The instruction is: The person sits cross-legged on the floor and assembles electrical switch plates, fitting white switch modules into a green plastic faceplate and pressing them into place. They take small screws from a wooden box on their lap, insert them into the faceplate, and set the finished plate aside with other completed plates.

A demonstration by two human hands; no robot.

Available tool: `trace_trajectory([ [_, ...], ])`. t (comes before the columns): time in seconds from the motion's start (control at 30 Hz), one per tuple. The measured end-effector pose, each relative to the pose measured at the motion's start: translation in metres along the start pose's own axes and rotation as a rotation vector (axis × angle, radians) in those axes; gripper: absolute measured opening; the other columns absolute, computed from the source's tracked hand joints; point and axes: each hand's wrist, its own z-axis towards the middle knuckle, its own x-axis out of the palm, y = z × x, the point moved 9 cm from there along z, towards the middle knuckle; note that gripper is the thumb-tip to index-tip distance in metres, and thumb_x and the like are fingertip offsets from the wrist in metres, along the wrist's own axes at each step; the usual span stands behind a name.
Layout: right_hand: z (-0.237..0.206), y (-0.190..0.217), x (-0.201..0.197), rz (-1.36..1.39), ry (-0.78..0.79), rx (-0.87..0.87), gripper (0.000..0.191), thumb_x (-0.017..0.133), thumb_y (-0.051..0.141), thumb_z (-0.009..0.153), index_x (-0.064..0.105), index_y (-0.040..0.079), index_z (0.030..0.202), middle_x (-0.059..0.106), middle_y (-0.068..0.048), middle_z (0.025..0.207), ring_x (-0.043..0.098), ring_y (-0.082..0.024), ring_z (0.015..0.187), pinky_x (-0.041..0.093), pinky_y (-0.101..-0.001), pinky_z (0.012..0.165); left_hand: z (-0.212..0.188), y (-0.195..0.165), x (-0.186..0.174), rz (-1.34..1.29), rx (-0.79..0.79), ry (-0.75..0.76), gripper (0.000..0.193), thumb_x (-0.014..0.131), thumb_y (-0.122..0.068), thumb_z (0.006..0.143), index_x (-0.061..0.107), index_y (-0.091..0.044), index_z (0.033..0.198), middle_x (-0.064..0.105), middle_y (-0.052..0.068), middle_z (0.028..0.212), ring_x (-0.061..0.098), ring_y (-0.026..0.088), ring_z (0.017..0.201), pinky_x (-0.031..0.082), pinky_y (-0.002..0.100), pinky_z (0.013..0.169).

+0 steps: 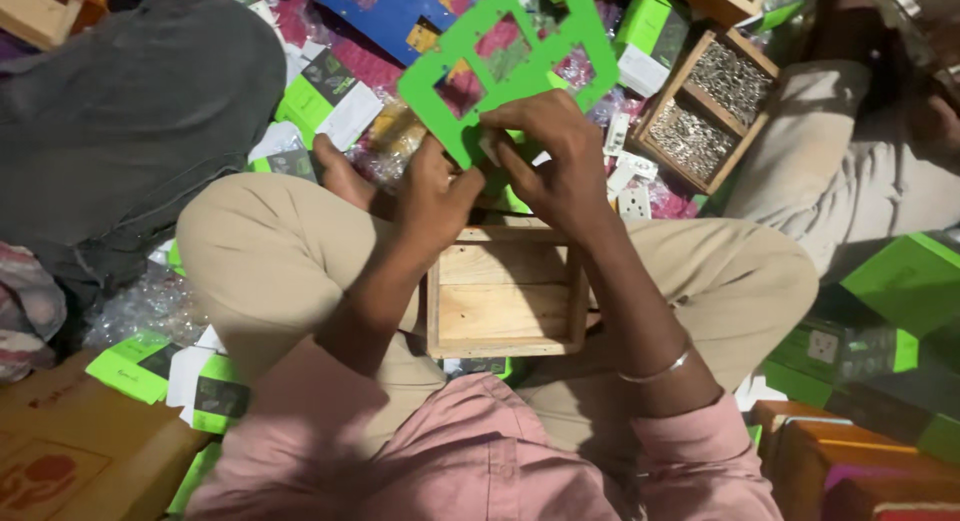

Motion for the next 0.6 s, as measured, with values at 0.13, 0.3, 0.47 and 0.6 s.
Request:
trace_trajectory([
  [0.13, 0.000, 0.002, 0.000, 0.028, 0.021, 0.014, 0.028, 0.074, -0.003, 0.087, 0.072, 0.006, 0.114, 0.073, -0.011, 0.109, 0.068, -0.030, 0.103, 0.053, -0.0394, 0.094, -0.003, -0.010, -0.004, 0.296, 0.003, -0.069, 0.032, 0.066, -0.004, 0.092, 0.056, 0.001, 0.122, 0.071, 0.012, 0.101, 0.072, 0.017, 0.092, 0.058, 0.031, 0.080],
  [0.3, -0.004, -0.002, 0.002, 0.018, 0.045, 0.045, 0.029, 0.074, -0.003, 0.089, 0.072, 0.005, 0.116, 0.073, -0.012, 0.110, 0.067, -0.030, 0.103, 0.053, -0.0391, 0.093, -0.005, -0.017, -0.001, 0.304, -0.006, -0.079, 0.030, 0.066, -0.007, 0.093, 0.057, 0.001, 0.121, 0.072, 0.013, 0.096, 0.072, 0.018, 0.085, 0.058, 0.033, 0.075],
  [0.47, -0.004, -0.004, 0.004, -0.015, 0.071, 0.063, 0.023, 0.076, 0.000, 0.091, 0.072, 0.006, 0.113, 0.073, -0.011, 0.108, 0.067, -0.029, 0.103, 0.053, -0.0381, 0.093, -0.006, -0.026, 0.000, 0.423, 0.058, -0.093, 0.027, 0.067, -0.008, 0.093, 0.057, 0.001, 0.117, 0.071, 0.016, 0.092, 0.073, 0.020, 0.082, 0.057, 0.034, 0.072],
  [0.6, -0.003, -0.003, 0.005, -0.040, 0.073, 0.084, 0.015, 0.077, 0.003, 0.095, 0.072, 0.005, 0.110, 0.071, -0.009, 0.106, 0.064, -0.029, 0.100, 0.050, -0.0388, 0.090, -0.009, -0.023, -0.001, 0.422, 0.029, -0.117, 0.027, 0.067, -0.009, 0.093, 0.057, 0.001, 0.116, 0.071, 0.016, 0.091, 0.072, 0.022, 0.076, 0.055, 0.035, 0.067],
])
